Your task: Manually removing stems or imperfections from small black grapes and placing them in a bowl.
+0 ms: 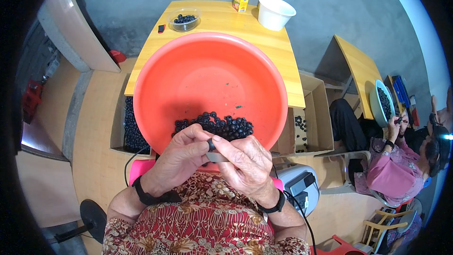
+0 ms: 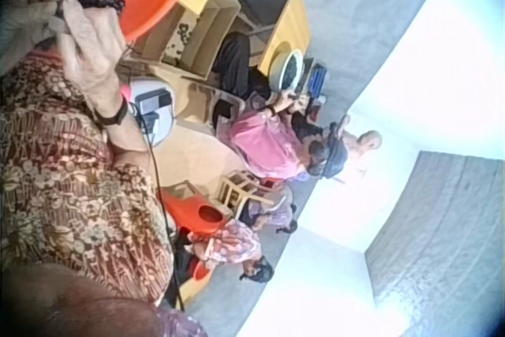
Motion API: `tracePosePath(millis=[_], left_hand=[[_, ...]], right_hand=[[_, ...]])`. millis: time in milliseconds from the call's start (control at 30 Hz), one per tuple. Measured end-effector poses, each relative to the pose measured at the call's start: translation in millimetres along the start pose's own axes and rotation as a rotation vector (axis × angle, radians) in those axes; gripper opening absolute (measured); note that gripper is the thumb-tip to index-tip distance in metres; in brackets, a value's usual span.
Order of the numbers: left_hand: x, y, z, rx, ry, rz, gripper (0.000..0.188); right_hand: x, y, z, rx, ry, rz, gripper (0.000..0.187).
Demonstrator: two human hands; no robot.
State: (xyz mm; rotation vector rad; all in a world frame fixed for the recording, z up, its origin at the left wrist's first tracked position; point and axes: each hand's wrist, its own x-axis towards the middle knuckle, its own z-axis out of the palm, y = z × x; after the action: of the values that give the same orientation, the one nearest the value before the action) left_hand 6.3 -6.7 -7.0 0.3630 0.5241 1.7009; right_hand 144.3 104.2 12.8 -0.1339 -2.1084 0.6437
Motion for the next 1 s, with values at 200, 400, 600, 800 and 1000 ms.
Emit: tracePosePath(millis=[200, 400, 600, 800, 1000], left_hand=[[-1, 2, -4, 0.026, -0.036, -0.052, 0.004], [-11, 15, 3, 0.051, 0.057, 0.011, 0.005], [-55, 101, -7, 0.624, 0.397, 0.69, 0.012], [-84, 144, -97, 1.159, 0.925, 0.738, 0.015], [-57, 101, -35, 1.838, 0.558, 1.026, 0.018]], right_hand=[[-2, 0, -1, -0.079, -0.011, -0.075, 0.048], [-2, 0, 1, -0.089, 0.0, -0.138, 0.044], [0, 7, -10, -0.075, 0.059, 0.073, 0.021], [1, 8, -11, -0.042, 0.061, 0.144, 0.02], [3, 16, -14, -0.061, 0.103, 0.178, 0.017]])
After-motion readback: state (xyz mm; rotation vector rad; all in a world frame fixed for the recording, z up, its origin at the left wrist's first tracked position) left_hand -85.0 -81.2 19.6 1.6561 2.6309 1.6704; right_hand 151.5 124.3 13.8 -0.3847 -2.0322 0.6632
